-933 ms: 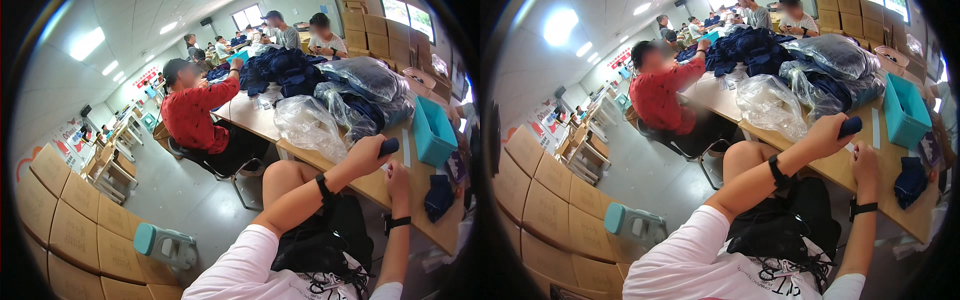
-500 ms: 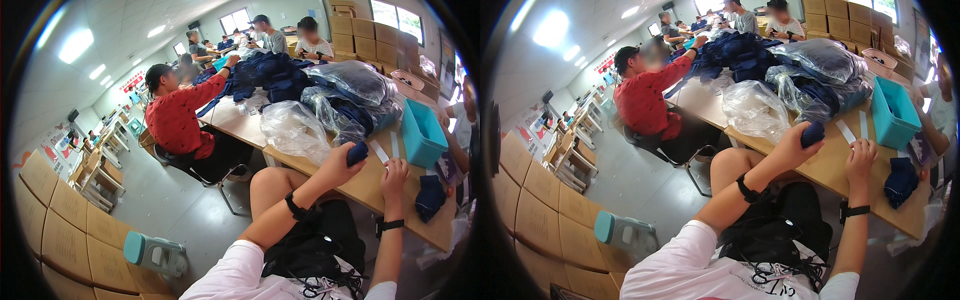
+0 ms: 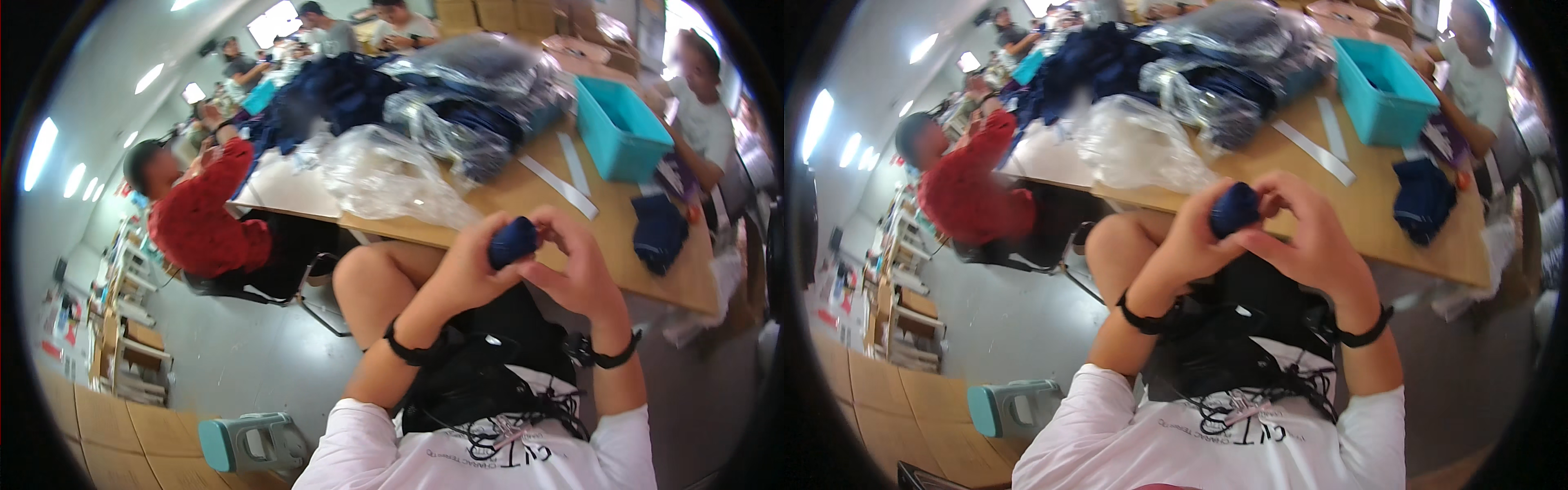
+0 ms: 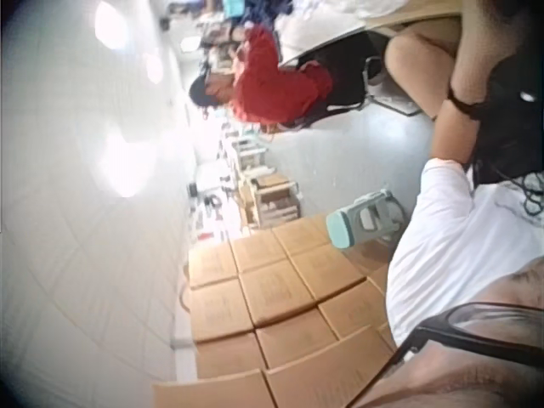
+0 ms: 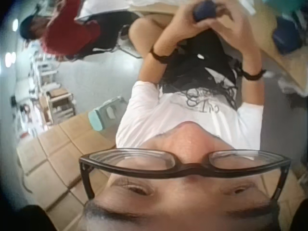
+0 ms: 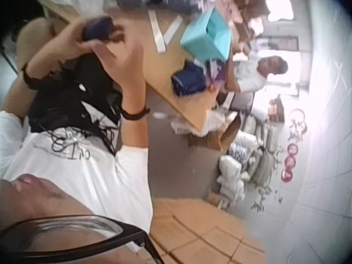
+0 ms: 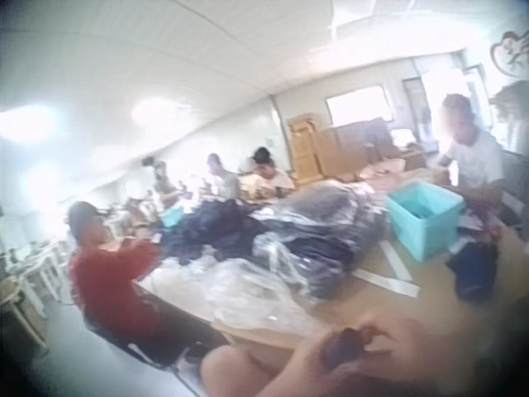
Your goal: Rolling and packing blue fabric eye masks with labels.
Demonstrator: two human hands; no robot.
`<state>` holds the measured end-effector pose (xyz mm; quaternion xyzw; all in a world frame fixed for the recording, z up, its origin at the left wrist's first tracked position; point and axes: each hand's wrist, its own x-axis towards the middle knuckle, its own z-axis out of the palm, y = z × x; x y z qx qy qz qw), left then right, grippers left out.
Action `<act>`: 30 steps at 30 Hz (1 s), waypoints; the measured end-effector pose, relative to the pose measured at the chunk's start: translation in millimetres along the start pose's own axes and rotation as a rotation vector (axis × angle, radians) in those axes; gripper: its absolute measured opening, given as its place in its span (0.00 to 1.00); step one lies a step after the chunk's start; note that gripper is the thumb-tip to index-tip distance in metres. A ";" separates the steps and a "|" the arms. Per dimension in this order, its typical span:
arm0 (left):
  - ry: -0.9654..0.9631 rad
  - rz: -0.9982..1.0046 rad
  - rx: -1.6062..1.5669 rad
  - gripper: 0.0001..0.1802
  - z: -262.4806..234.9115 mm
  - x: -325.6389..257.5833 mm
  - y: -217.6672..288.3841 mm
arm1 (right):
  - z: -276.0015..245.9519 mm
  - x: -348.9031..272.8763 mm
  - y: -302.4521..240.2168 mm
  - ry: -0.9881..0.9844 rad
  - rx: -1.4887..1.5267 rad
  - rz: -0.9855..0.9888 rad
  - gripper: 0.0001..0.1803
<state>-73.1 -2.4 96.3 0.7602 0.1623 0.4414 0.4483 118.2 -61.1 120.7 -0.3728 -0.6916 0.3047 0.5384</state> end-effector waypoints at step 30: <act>-0.010 -0.035 0.067 0.20 6.5 -9.6 24.6 | -13.5 -21.2 24.5 0.075 -0.444 -0.369 0.11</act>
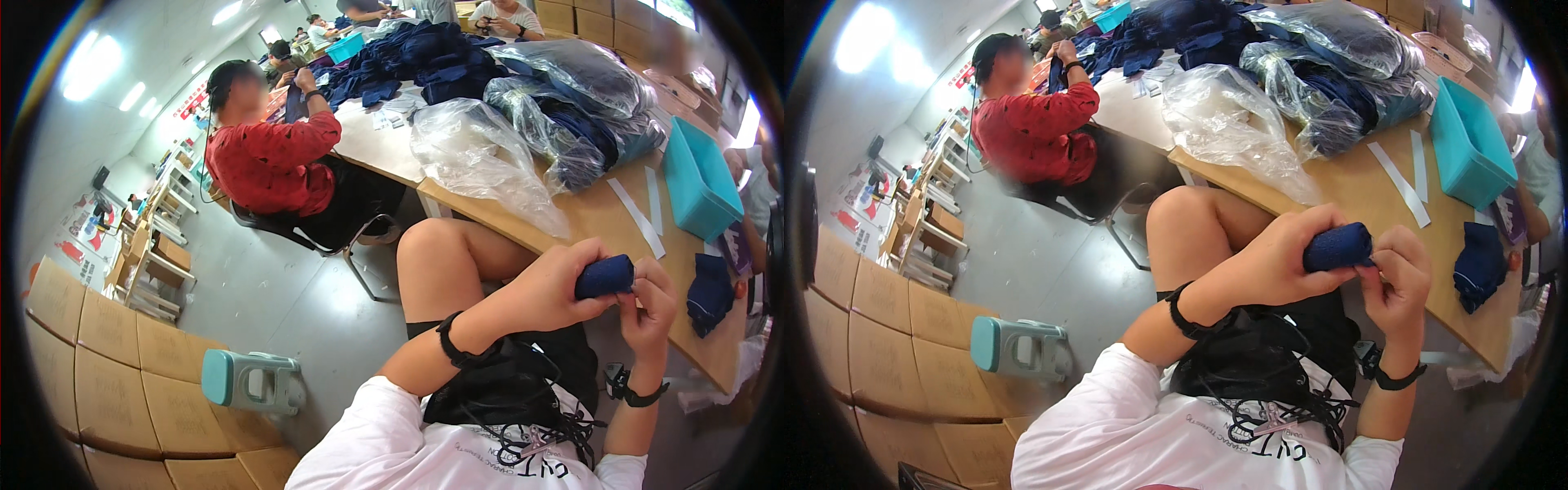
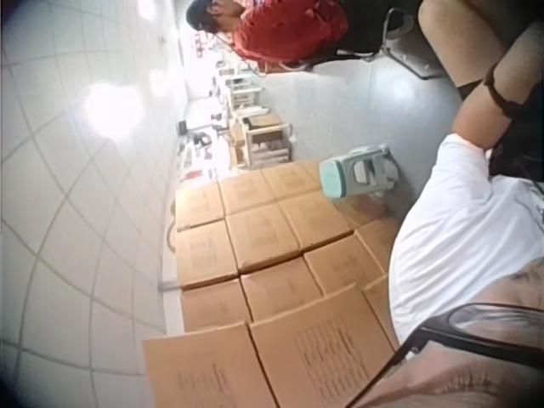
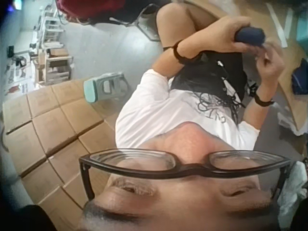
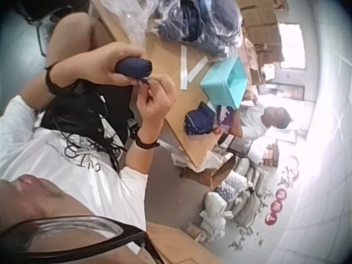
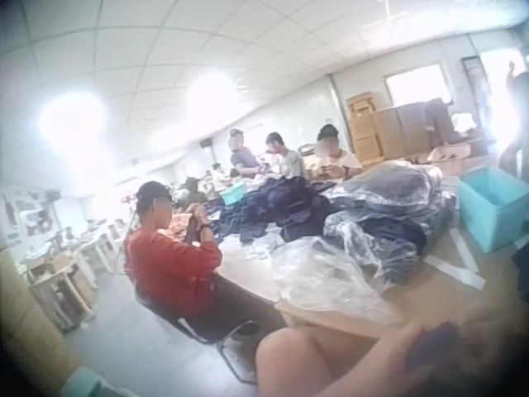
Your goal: Rolling and packing blue fabric eye masks with labels.
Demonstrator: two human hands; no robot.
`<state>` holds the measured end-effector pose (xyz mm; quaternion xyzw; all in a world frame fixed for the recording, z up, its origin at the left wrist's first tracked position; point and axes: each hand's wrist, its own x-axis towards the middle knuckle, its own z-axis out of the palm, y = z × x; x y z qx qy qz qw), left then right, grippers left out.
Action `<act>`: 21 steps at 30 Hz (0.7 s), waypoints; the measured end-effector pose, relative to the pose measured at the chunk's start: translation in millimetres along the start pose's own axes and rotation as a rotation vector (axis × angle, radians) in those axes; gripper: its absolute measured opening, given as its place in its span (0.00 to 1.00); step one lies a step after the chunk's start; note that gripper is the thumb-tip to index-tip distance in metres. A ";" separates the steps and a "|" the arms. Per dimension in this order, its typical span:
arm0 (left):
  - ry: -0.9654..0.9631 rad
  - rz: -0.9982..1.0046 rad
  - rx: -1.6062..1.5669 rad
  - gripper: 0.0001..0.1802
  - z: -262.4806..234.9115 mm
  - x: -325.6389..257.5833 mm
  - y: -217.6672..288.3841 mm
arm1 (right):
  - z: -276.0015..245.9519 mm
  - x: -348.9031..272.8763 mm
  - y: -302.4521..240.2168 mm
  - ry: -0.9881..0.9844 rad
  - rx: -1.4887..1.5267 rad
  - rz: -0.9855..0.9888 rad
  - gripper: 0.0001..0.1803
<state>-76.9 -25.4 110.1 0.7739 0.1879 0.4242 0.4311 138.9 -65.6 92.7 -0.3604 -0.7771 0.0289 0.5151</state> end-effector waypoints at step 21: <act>-0.204 -0.230 -0.535 0.30 23.0 1.2 -27.4 | 7.0 7.9 3.1 0.035 0.312 0.033 0.15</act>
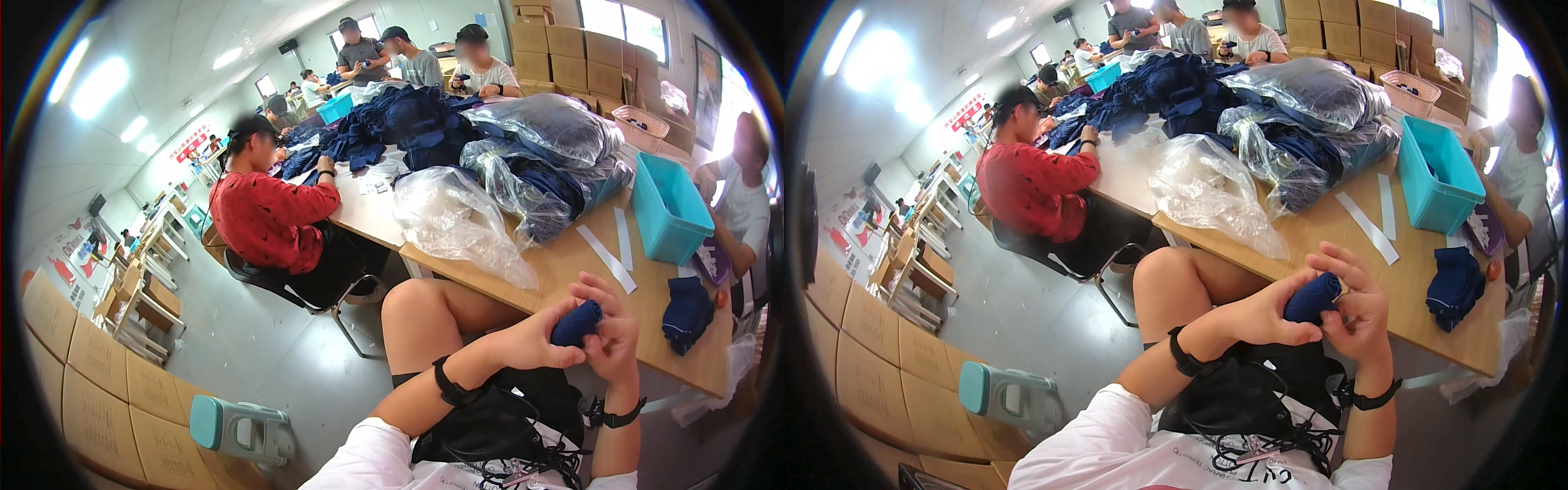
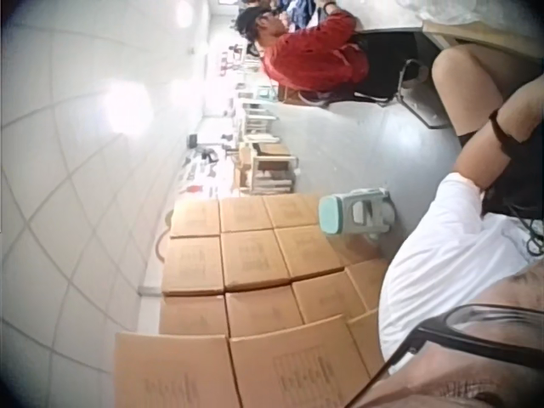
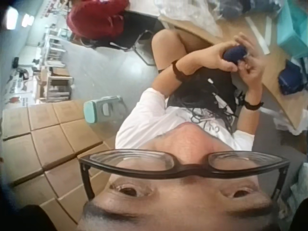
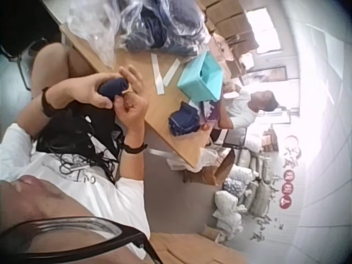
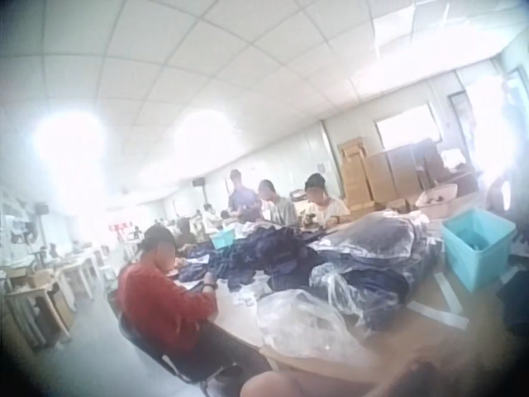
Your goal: Rolling and packing blue fabric eye masks with labels.
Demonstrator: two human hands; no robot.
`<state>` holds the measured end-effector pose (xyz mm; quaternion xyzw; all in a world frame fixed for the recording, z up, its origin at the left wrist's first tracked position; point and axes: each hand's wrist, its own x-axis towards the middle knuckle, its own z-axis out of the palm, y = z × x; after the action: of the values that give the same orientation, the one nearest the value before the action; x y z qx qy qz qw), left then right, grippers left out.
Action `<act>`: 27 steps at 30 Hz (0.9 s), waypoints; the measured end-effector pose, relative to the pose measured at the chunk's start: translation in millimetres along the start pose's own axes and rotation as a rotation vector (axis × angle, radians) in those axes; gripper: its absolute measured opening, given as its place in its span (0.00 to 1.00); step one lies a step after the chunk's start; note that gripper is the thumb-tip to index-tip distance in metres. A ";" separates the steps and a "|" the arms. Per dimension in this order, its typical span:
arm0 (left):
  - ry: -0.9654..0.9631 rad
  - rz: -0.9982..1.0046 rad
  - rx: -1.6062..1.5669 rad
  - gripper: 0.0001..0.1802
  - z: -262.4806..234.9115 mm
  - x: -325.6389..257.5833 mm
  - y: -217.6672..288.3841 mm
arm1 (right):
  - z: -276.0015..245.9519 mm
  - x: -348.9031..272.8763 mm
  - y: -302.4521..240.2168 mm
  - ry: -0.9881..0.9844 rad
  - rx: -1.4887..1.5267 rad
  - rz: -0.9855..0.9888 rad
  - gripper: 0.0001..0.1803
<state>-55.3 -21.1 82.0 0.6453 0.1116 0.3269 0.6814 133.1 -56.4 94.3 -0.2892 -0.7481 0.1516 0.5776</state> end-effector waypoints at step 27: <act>0.058 -0.087 0.295 0.21 -9.0 9.6 30.9 | -24.5 -16.3 -13.8 -0.071 -0.189 0.413 0.32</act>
<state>-62.5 -9.6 112.8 0.7231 0.2058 0.2958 0.5893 155.6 -79.7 96.4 -0.4835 -0.7038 0.2059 0.4781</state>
